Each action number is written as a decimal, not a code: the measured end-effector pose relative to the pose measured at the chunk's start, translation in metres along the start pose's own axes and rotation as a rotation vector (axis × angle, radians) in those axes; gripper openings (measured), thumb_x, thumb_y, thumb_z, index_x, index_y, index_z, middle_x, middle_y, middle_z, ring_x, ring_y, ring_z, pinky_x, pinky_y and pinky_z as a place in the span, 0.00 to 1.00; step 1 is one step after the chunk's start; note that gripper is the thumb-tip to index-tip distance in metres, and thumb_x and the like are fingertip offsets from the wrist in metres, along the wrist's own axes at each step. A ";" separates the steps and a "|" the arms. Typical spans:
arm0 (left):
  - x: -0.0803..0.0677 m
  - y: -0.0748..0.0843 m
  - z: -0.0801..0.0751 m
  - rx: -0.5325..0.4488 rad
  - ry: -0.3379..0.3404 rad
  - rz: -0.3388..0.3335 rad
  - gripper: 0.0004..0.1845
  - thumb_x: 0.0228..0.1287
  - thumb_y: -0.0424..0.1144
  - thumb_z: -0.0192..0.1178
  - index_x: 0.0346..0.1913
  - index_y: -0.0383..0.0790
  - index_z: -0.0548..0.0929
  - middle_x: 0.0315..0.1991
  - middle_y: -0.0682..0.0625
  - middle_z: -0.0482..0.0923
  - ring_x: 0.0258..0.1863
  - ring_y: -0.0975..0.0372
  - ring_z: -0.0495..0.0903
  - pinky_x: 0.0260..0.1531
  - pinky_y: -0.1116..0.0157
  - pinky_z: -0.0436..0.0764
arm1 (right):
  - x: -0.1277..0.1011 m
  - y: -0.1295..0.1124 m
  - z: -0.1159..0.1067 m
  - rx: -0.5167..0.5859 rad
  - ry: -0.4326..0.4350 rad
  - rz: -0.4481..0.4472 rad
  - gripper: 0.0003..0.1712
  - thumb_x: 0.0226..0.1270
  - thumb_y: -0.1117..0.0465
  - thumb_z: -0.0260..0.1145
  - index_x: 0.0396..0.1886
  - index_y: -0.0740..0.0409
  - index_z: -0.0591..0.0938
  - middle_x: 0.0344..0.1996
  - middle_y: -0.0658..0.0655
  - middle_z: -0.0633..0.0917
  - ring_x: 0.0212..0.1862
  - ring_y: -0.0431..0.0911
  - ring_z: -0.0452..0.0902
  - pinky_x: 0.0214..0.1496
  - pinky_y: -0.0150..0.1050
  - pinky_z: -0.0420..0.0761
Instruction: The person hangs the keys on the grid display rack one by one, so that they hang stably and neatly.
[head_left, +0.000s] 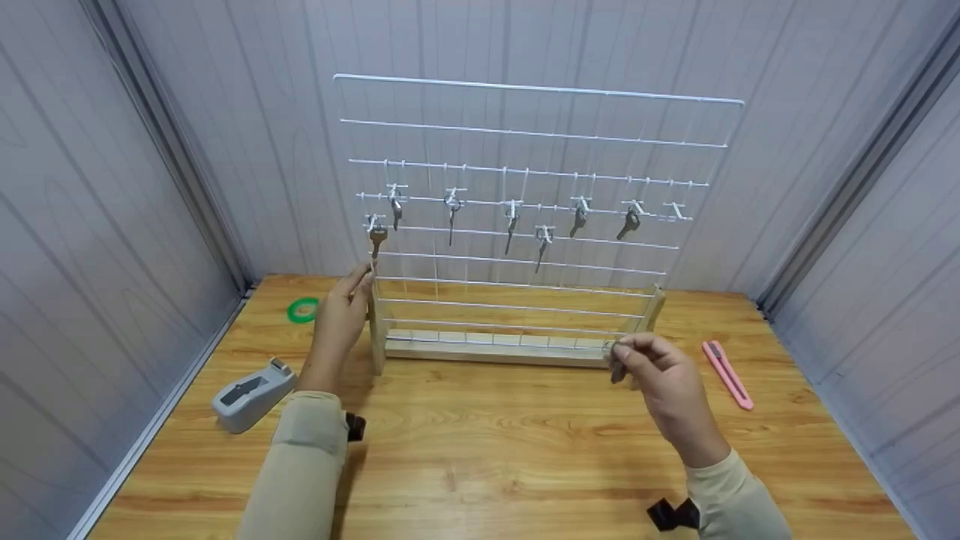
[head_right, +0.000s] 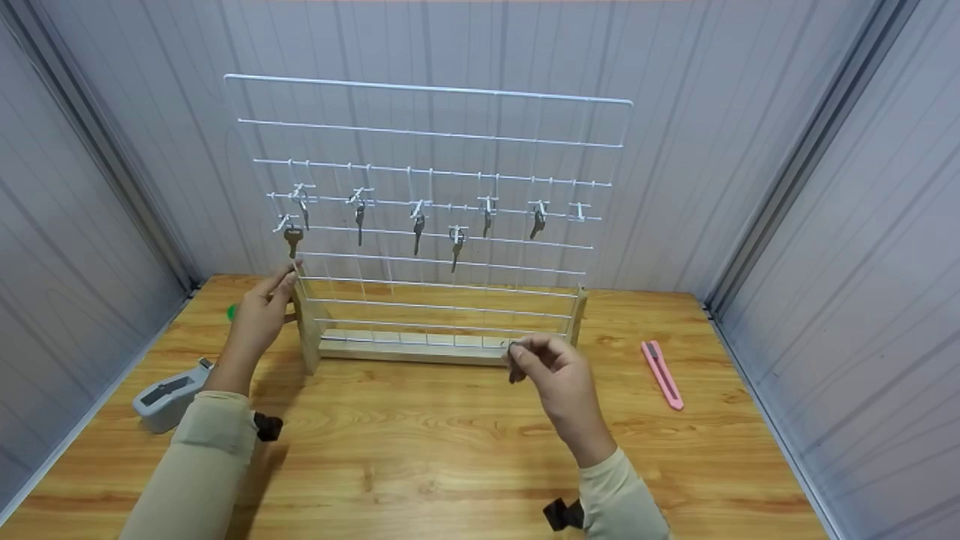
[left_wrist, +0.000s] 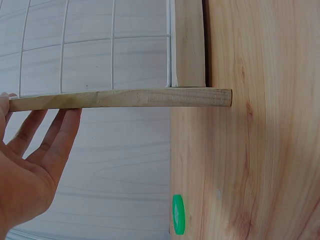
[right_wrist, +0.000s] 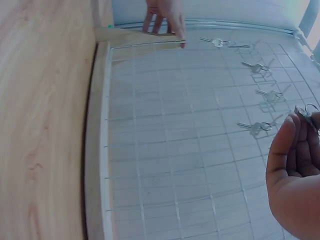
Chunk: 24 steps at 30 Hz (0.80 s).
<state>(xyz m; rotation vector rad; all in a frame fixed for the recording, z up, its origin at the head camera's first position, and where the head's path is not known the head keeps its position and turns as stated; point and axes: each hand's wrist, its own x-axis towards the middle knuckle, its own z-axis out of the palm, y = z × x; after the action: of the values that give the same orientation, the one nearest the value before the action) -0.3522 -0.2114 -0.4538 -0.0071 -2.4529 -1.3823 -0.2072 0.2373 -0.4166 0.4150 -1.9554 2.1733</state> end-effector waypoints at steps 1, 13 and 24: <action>0.000 0.000 0.000 -0.002 0.000 -0.001 0.26 0.87 0.52 0.50 0.79 0.49 0.74 0.77 0.40 0.74 0.74 0.40 0.76 0.69 0.41 0.83 | 0.003 -0.003 -0.001 0.032 0.017 -0.005 0.07 0.80 0.72 0.61 0.43 0.61 0.85 0.36 0.49 0.91 0.38 0.40 0.86 0.38 0.31 0.87; 0.002 -0.001 -0.001 -0.003 -0.017 -0.024 0.26 0.87 0.53 0.50 0.79 0.50 0.73 0.77 0.40 0.74 0.74 0.40 0.77 0.67 0.41 0.84 | 0.047 -0.037 -0.018 0.375 0.189 -0.104 0.08 0.78 0.74 0.62 0.38 0.62 0.85 0.37 0.56 0.91 0.41 0.44 0.89 0.44 0.30 0.89; 0.001 -0.001 0.000 -0.016 -0.012 -0.014 0.27 0.86 0.55 0.49 0.79 0.50 0.74 0.78 0.41 0.73 0.69 0.38 0.81 0.60 0.42 0.89 | 0.075 -0.057 -0.024 0.307 0.324 -0.147 0.05 0.77 0.72 0.65 0.39 0.68 0.85 0.33 0.59 0.91 0.33 0.44 0.85 0.35 0.31 0.87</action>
<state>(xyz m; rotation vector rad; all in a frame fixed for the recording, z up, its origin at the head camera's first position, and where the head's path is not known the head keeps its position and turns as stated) -0.3536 -0.2117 -0.4544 -0.0024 -2.4559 -1.4116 -0.2616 0.2640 -0.3407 0.2222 -1.3884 2.2800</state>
